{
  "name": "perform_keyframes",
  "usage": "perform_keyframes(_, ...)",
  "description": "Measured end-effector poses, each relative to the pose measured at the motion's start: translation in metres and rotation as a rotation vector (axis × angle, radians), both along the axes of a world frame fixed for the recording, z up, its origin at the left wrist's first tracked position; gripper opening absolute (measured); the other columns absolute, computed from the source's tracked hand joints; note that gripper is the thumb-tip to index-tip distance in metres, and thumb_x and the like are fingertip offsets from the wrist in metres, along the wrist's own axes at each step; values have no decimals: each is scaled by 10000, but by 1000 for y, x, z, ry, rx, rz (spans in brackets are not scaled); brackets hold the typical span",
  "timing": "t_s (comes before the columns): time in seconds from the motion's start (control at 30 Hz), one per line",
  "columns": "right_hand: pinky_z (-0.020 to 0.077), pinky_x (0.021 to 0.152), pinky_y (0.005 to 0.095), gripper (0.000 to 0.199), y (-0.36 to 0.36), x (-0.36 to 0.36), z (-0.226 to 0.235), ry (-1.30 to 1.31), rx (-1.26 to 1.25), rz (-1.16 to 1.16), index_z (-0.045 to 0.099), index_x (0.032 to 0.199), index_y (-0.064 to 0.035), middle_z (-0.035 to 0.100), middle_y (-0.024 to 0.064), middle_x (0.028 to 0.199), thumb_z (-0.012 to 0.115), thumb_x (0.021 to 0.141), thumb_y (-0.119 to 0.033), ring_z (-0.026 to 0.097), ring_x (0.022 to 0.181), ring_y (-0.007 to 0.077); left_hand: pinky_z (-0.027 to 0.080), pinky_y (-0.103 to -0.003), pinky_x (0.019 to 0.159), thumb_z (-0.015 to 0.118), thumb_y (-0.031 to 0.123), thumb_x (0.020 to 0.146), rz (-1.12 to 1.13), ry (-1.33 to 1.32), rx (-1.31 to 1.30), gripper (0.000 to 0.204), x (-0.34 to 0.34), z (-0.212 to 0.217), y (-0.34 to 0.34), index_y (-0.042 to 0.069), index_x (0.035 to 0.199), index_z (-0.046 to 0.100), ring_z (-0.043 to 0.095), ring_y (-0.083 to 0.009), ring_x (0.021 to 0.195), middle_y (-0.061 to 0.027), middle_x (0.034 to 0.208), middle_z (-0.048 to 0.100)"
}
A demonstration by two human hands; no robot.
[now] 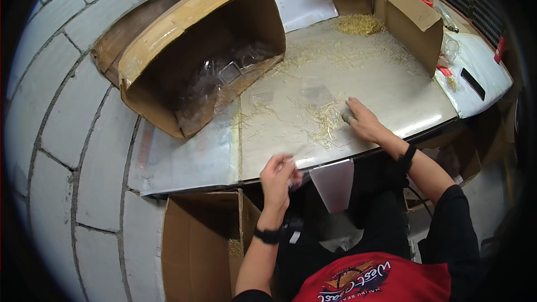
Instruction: Sort small gold-colored metal parts and pack them into plastic bags.
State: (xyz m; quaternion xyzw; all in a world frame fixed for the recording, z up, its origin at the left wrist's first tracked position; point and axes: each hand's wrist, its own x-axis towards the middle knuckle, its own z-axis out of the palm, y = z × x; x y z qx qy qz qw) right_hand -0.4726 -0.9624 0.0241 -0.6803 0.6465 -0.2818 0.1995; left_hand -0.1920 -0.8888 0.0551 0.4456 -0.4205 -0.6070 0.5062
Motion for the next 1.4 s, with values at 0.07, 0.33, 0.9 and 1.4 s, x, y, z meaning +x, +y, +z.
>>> perform_keyframes(0.07,229,1094,416,588,-12,10,-11,148,-23,-36,364,1314,55,296,264,1410,500,884,-322,267,1336,345,498,-274,529,563,48,833,105,64,91,241,14,-6,42,-37,1058,537,586,-155,619,-84,791,578)
perform_keyframes(0.33,204,1094,475,533,-36,88,-5,420,-97,392,355,1375,-116,250,116,1477,418,915,-379,216,1366,314,565,-354,688,560,16,832,110,141,468,318,51,-127,135,-25,1147,543,656,-266,841,-130,951,600)
perform_keyframes(0.9,307,1058,388,440,51,120,-16,280,-261,67,470,1249,21,431,162,1344,494,833,-119,367,1278,306,554,-410,652,329,524,946,-408,369,669,584,-32,-168,109,42,1263,427,644,-360,905,-190,1131,565)
perform_keyframes(1.4,333,1040,406,423,125,105,3,199,-294,188,508,1195,3,469,144,1303,568,788,-98,387,1265,317,568,-361,675,369,398,975,-317,364,603,479,-36,-196,103,-16,1177,499,653,-230,843,-118,1023,627)
